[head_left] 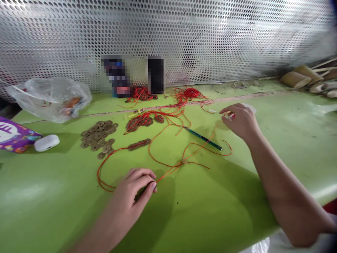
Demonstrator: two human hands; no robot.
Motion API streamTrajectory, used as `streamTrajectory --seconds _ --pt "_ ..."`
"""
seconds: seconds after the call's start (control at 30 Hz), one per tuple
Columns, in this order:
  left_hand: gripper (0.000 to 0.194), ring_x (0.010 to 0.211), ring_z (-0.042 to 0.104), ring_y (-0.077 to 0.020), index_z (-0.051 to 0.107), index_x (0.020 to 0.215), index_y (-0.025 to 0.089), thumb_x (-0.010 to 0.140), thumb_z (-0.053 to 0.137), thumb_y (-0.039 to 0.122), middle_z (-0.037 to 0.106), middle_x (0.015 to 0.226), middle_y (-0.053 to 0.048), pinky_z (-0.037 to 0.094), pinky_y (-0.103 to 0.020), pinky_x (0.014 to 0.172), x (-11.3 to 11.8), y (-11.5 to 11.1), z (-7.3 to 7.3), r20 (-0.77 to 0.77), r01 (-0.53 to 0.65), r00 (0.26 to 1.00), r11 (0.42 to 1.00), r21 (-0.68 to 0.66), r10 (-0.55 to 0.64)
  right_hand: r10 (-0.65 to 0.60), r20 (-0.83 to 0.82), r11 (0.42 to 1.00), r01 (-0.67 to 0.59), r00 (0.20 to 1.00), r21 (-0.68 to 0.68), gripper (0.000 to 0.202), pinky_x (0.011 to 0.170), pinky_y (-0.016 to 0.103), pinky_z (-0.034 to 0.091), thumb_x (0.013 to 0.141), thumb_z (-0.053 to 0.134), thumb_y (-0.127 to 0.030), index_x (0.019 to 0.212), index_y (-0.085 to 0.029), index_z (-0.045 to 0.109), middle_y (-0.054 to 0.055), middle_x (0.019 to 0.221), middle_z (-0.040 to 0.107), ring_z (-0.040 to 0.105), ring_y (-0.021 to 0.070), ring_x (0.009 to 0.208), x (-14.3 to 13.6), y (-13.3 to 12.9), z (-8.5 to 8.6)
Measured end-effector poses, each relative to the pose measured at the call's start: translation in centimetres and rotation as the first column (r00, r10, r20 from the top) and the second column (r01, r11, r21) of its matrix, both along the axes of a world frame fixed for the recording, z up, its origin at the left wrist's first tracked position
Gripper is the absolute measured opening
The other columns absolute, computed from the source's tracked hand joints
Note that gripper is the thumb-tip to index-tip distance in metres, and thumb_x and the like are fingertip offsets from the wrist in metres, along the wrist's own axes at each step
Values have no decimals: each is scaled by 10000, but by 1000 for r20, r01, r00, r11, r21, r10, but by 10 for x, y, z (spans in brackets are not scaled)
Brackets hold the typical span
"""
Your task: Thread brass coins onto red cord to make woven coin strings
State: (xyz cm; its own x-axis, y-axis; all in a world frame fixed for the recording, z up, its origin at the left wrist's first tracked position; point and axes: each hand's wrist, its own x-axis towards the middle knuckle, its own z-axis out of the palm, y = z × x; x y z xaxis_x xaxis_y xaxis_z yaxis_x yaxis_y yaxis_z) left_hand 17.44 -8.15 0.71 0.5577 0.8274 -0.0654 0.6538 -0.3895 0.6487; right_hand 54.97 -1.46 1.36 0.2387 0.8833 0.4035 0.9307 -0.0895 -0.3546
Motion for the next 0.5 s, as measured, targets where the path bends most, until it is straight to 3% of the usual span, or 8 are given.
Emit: streamTrajectory --seconds 0.07,0.13,0.23,0.27,0.33,0.5 --pt "313 934 578 -200 607 726 214 944 410 321 620 962 -35 491 -288 788 1 0 2 -10 5 1000 1000 -11 -5 73 48 995 -76 996 57 174 745 353 460 740 636 -168 896 -205 705 77 961 632 594 188 740 -25 -7 5" --pt "311 920 580 -198 598 713 212 942 412 310 623 945 -30 489 -286 782 2 1 3 -13 18 1000 1000 -23 -18 247 38 966 -249 968 75 96 728 318 463 792 607 -186 849 -201 683 68 916 632 607 189 774 -59 -22 13" --pt "287 944 577 -196 607 745 215 943 417 297 626 968 -27 484 -282 788 2 0 3 -9 18 1000 999 -29 -18 582 -18 795 -573 813 -199 72 624 276 437 832 612 -260 810 -208 656 35 808 645 611 173 703 -110 -49 22" --pt "275 956 575 -198 614 768 217 945 418 297 626 980 -29 482 -286 796 1 0 2 -9 16 1000 999 -29 -17 628 -9 742 -602 778 -293 117 585 275 416 846 612 -308 816 -201 653 32 787 646 607 170 668 -123 -57 23" --pt "254 972 572 -203 624 815 223 946 420 299 627 991 -32 476 -299 814 -1 -1 0 -8 15 1000 1000 -20 -15 659 40 695 -588 751 -414 135 573 283 397 848 623 -309 859 -178 651 46 825 654 619 186 693 -139 -67 21" --pt "265 971 571 -208 636 820 230 948 414 296 629 989 -23 465 -327 825 -3 -1 -3 -13 30 999 999 -12 -30 628 105 687 -486 771 -541 77 564 284 355 877 580 -219 886 -164 633 40 857 653 630 183 732 -142 -64 9"
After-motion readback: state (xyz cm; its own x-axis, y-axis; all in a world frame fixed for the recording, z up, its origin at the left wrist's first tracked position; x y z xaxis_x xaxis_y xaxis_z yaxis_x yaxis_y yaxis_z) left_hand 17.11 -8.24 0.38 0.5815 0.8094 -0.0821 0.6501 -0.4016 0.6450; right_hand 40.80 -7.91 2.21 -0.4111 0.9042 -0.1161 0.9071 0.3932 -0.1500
